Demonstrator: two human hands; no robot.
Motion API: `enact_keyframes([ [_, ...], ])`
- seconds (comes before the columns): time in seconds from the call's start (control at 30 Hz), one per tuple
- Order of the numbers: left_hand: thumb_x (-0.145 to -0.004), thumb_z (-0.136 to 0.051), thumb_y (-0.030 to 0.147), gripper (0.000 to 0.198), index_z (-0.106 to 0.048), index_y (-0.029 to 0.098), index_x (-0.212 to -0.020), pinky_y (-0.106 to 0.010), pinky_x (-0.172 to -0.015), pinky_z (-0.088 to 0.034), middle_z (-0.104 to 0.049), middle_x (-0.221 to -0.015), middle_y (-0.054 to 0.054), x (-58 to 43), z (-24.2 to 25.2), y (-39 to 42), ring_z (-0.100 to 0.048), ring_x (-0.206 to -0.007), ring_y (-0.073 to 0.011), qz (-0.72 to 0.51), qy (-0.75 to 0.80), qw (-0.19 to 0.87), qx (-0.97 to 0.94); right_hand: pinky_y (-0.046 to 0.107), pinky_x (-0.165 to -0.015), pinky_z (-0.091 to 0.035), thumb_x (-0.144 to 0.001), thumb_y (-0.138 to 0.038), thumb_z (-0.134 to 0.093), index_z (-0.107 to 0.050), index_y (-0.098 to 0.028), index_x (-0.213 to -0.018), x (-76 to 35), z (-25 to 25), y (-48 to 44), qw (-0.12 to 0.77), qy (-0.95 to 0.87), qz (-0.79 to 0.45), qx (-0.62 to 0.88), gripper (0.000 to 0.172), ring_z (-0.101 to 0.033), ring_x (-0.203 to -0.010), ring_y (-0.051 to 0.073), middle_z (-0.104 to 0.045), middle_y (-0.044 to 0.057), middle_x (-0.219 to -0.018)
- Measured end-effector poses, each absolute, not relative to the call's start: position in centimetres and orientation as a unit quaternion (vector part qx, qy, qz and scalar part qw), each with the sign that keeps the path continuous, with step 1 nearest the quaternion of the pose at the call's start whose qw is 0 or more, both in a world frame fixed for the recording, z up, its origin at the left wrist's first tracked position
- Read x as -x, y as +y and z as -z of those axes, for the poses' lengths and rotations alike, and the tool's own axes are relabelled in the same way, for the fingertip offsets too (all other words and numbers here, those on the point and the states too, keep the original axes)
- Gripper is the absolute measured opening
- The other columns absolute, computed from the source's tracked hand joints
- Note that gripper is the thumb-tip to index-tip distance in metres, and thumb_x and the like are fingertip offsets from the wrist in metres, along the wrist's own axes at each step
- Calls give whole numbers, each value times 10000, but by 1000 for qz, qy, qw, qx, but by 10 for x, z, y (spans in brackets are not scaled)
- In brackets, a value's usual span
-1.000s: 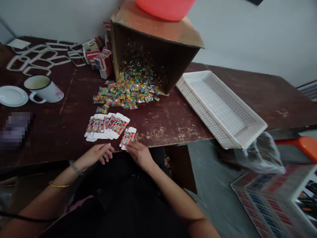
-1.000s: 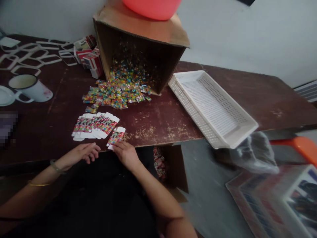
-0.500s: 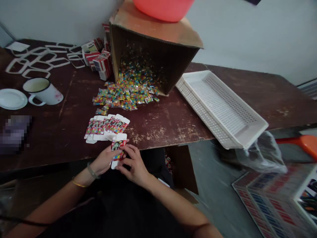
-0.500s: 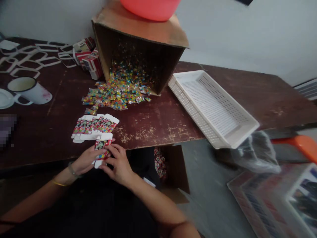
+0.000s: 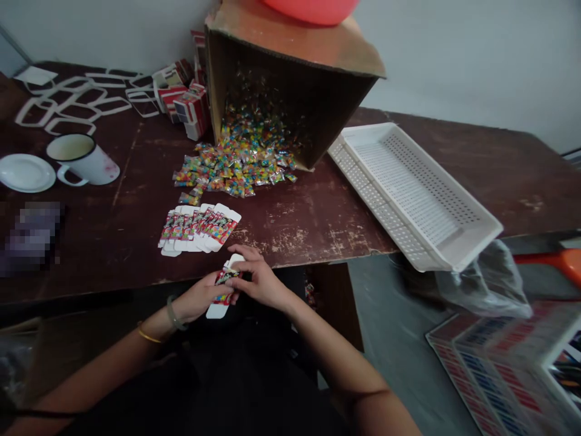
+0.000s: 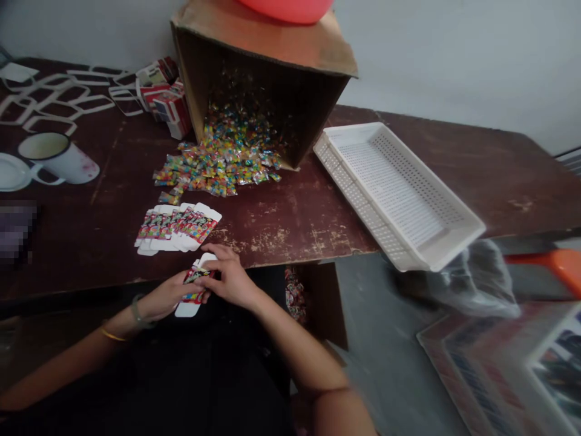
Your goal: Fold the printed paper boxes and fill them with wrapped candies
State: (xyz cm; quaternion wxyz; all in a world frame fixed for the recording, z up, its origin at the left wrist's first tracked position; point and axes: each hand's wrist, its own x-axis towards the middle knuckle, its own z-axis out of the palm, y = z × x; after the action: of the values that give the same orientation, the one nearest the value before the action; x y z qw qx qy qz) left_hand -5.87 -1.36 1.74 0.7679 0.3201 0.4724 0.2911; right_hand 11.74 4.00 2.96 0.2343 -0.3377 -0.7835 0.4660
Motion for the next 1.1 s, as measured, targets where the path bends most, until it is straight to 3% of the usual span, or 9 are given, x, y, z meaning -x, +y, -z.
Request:
enact_keyframes([
  [0.13, -671, -742, 323, 278, -690, 131, -866, -307, -700, -484, -732, -824, -92, 74, -16, -5, -651, -743, -208, -207, 358, 817, -402, 391, -1103, -340, -825, -219, -710, -703, -196, -836, -125, -37, 43, 185, -784, -531, 263, 27, -445, -1309, 211, -489, 55, -1395],
  [0.33, -752, -707, 415, 279, -623, 152, -713, -254, -529, -446, -664, -612, -14, 67, 1, -13, -597, -556, -170, -296, 559, 618, -466, 306, -899, -483, -919, -238, -564, -589, -220, -1110, -121, -22, 13, 286, -669, -579, 369, 193, -615, -964, 157, -645, 46, -1055],
  [0.43, -812, -667, 376, 273, -582, 175, -977, -261, -609, -500, -710, -749, -7, 56, 5, -29, -653, -654, -178, -384, 586, 545, -460, 244, -699, -499, -870, -295, -636, -457, -247, -1205, -120, -13, -5, 329, -568, -620, 430, 383, -611, -755, 125, -664, 17, -979],
  [0.5, -822, -671, 332, 400, -477, 198, -1145, -273, -662, -524, -721, -791, 6, 55, 7, -40, -677, -688, -174, -426, 588, 511, -461, 204, -570, -461, -845, -383, -661, -490, -230, -1106, -122, -8, -12, 347, -469, -684, 438, 347, -579, -638, 102, -649, -4, -864],
  [0.6, -830, -660, 306, 375, -488, 198, -1146, -288, -705, -535, -741, -824, -14, 61, 15, -55, -701, -731, -182, -417, 565, 491, -516, 164, -474, -411, -816, -460, -676, -550, -186, -890, -129, 1, -17, 318, -297, -804, 406, 311, -535, -549, 76, -573, -32, -683],
  [0.73, -834, -635, 304, 233, -632, 232, -1055, -266, -735, -521, -758, -936, -28, 71, 24, -71, -698, -766, -172, -321, 521, 498, -615, 149, -472, -432, -618, -290, -830, -604, -157, -870, -131, 18, -23, 168, -183, -893, 376, 364, -483, -487, 37, -589, -45, -667],
  [0.83, -878, -565, 308, 152, -664, 229, -963, -246, -726, -490, -729, -872, -7, 75, 22, -79, -661, -760, -157, -282, 521, 517, -618, 172, -478, -457, -581, -280, -829, -641, -144, -818, -123, 28, -31, 134, -261, -873, 389, 331, -506, -504, 54, -608, -33, -675],
  [1.0, -823, -621, 342, 157, -587, 192, -795, -227, -641, -454, -611, -727, 29, 83, 11, -82, -577, -676, -138, -333, 565, 617, -435, 252, -638, -520, -832, -348, -656, -733, -172, -899, -103, 13, -44, 246, -534, -692, 419, 203, -587, -700, 117, -636, 31, -868],
  [1.1, -782, -640, 297, 320, -557, 230, -1083, -234, -639, -464, -662, -810, 29, 86, 2, -83, -597, -685, -142, -364, 562, 691, -273, 295, -854, -490, -953, -327, -509, -708, -216, -1135, -95, -2, -49, 257, -680, -575, 375, 292, -592, -920, 151, -635, 63, -1001],
])
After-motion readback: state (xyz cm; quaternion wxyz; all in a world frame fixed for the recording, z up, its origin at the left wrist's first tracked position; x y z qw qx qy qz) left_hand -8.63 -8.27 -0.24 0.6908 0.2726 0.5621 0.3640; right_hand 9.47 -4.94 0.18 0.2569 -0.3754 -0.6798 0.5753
